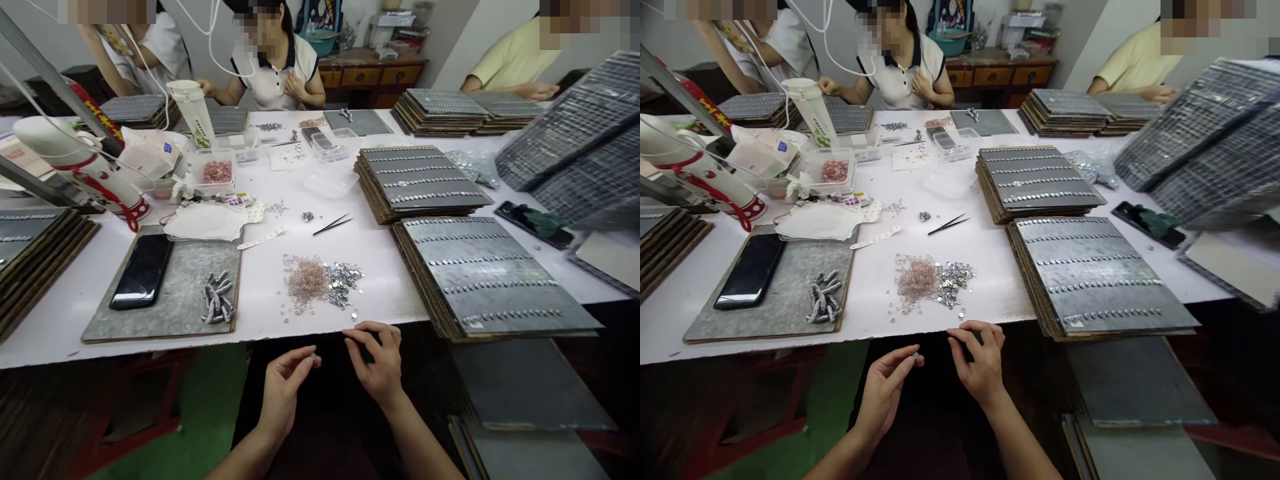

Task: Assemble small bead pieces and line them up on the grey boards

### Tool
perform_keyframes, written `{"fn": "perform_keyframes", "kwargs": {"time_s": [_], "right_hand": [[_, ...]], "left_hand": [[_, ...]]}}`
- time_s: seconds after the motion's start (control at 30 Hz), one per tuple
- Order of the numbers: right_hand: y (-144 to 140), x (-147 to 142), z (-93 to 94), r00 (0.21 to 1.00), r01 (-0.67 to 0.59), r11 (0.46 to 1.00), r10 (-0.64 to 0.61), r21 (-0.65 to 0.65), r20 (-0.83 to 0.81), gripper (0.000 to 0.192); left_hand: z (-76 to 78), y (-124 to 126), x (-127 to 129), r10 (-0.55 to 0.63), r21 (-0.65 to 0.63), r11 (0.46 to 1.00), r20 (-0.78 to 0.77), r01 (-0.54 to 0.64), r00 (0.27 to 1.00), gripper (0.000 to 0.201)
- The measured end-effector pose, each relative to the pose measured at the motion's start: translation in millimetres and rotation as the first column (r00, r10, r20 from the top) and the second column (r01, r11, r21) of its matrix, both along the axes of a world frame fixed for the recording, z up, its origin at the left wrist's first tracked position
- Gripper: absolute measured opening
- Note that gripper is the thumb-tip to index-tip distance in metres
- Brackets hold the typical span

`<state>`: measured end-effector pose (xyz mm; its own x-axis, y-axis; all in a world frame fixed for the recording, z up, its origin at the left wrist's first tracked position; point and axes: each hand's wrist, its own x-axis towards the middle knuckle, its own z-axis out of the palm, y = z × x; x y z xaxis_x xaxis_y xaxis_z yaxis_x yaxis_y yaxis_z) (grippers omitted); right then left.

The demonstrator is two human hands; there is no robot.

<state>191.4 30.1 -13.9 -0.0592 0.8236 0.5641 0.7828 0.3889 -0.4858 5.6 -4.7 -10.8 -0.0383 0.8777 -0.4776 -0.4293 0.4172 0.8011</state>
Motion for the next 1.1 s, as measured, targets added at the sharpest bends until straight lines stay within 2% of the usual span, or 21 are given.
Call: {"fn": "perform_keyframes", "kwargs": {"time_s": [0.13,0.23,0.43,0.6,0.73,0.87,0.97,1.1], "right_hand": [[8.7,14.5,1.0,0.996,0.090,0.995,-0.090,0.036,0.004,0.014],[10.2,18.1,1.5,0.995,0.102,0.994,-0.102,0.040,-0.005,0.016],[8.6,12.2,-1.8,0.994,0.106,0.994,-0.107,0.025,0.019,0.021],[11.1,0.1,1.8,0.989,0.136,0.989,-0.132,-0.056,0.072,0.025],[12.2,-8.2,4.2,0.997,0.062,0.997,-0.060,-0.055,0.046,0.023],[11.0,-7.8,2.4,1.000,-0.021,0.999,0.021,0.042,0.005,0.015],[7.6,-6.1,2.1,0.997,-0.066,0.994,0.070,0.086,-0.037,0.016],[-2.5,-12.9,4.9,0.965,-0.187,0.982,0.176,-0.035,-0.194,0.016]], "left_hand": [[-1.5,0.1,-1.8,0.019,-0.014,1.000,-0.003,-0.019,1.000,0.030],[-2.2,0.7,-3.2,0.025,-0.008,1.000,0.001,-0.025,1.000,0.032],[-3.5,-0.4,-3.9,0.038,0.004,0.999,-0.031,-0.038,0.999,0.034],[-5.7,-0.5,-2.7,0.039,0.015,0.999,-0.048,-0.038,0.998,0.034],[-6.1,-0.6,-2.2,0.038,0.035,0.999,-0.059,-0.036,0.998,0.032],[-3.9,-0.5,-1.9,0.041,0.062,0.997,-0.096,-0.035,0.995,0.028],[-3.1,0.0,-1.8,0.024,0.085,0.996,-0.132,-0.012,0.991,0.026],[-4.0,-0.9,-2.3,0.011,0.140,0.990,-0.208,0.019,0.978,0.023]]}}
